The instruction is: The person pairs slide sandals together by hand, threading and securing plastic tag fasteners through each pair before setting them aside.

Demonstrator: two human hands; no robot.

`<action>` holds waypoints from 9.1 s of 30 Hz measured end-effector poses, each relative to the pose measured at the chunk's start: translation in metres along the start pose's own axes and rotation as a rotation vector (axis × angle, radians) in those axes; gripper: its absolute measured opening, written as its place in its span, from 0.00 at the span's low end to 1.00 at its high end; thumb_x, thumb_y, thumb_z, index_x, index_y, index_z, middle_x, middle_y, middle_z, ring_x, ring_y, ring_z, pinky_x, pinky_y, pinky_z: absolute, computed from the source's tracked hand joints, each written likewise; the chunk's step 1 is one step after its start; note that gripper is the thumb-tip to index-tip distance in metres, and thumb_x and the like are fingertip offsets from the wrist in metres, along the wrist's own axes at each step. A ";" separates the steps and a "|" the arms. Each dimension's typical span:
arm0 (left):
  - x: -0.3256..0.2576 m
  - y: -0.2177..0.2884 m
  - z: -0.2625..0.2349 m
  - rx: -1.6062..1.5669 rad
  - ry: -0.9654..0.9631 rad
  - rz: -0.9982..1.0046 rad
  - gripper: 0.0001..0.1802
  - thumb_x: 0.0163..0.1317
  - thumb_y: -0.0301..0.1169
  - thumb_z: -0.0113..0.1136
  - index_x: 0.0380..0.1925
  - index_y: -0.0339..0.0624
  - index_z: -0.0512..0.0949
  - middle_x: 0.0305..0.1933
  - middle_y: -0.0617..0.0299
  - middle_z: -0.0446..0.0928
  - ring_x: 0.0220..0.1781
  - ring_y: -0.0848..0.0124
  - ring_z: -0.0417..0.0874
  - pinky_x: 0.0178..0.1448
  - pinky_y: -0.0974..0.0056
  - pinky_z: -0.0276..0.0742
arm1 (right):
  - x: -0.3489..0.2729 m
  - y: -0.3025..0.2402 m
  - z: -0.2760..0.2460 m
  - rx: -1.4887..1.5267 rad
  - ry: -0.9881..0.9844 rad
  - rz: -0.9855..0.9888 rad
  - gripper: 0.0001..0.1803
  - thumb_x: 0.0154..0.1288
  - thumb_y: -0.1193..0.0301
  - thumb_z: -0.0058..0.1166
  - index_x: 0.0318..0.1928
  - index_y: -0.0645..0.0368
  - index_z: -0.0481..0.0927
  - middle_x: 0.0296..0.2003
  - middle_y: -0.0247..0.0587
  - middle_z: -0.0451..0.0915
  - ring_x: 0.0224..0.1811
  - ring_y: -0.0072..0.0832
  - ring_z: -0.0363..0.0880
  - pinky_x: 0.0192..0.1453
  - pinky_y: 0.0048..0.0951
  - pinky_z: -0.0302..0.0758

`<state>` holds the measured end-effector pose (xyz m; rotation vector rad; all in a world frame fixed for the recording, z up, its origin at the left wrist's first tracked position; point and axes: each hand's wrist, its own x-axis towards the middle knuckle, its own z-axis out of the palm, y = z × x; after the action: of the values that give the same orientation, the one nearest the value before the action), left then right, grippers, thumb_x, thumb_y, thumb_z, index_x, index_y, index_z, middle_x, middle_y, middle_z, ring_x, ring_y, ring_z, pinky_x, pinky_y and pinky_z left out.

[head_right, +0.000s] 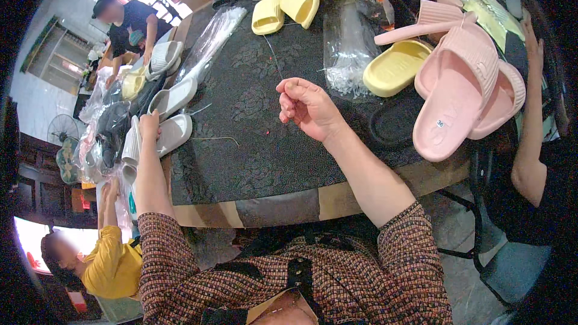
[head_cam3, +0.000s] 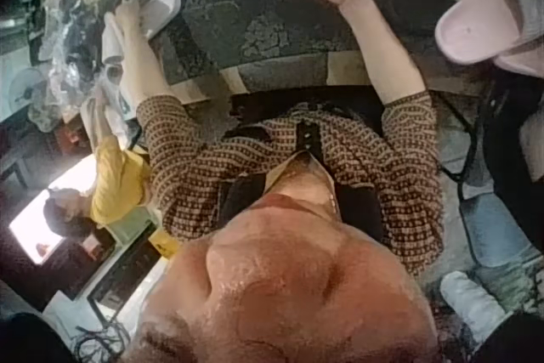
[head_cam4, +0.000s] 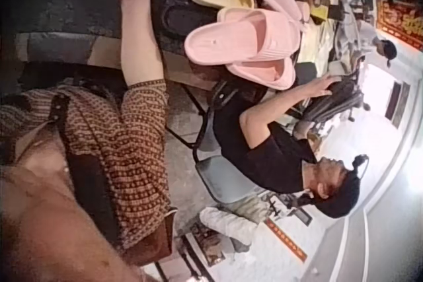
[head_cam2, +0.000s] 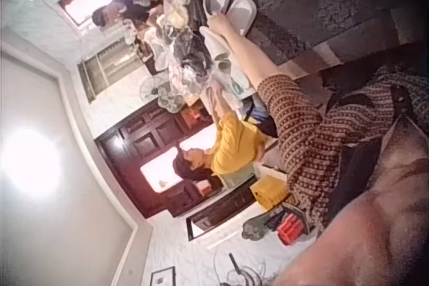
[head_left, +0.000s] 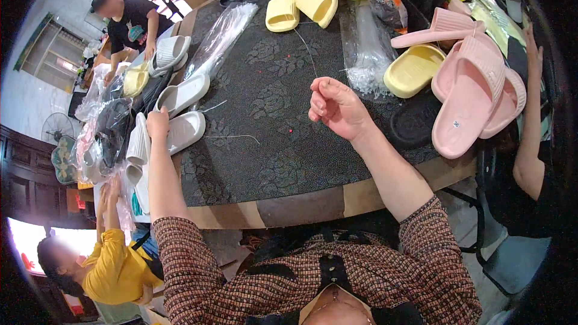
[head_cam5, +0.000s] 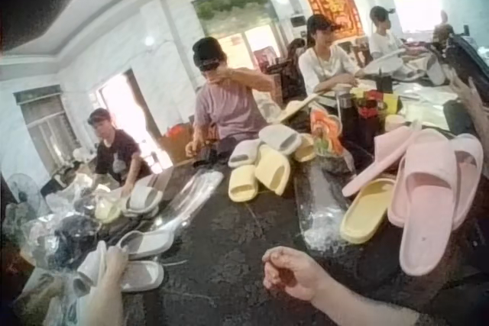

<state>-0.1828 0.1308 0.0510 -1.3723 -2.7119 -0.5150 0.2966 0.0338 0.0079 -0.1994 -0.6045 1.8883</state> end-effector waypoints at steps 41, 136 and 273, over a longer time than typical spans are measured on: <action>-0.279 0.149 -0.047 -0.404 -0.596 0.824 0.15 0.60 0.33 0.58 0.41 0.32 0.78 0.27 0.45 0.79 0.27 0.56 0.82 0.33 0.58 0.76 | 0.001 -0.021 0.004 -0.411 0.140 -0.205 0.08 0.67 0.70 0.53 0.39 0.62 0.80 0.24 0.31 0.76 0.24 0.16 0.71 0.30 0.17 0.69; -0.343 0.074 -0.060 -0.565 -0.259 1.091 0.08 0.51 0.20 0.60 0.30 0.38 0.72 0.28 0.55 0.71 0.32 0.58 0.76 0.37 0.58 0.72 | -0.110 0.005 0.065 -2.128 -0.149 -0.397 0.25 0.51 0.81 0.51 0.54 0.62 0.72 0.50 0.48 0.73 0.42 0.40 0.78 0.47 0.35 0.76; -0.290 0.097 0.007 -0.667 -0.220 0.837 0.14 0.55 0.28 0.62 0.39 0.33 0.71 0.43 0.48 0.70 0.45 0.51 0.74 0.50 0.54 0.72 | 0.149 0.034 0.027 -1.396 -0.231 0.720 0.09 0.59 0.70 0.54 0.41 0.56 0.78 0.31 0.27 0.74 0.28 0.15 0.68 0.29 0.20 0.65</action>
<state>0.0696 -0.0377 0.0123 -2.6196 -1.8146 -1.2568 0.1987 0.1511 0.0356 -1.2203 -2.1582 1.7800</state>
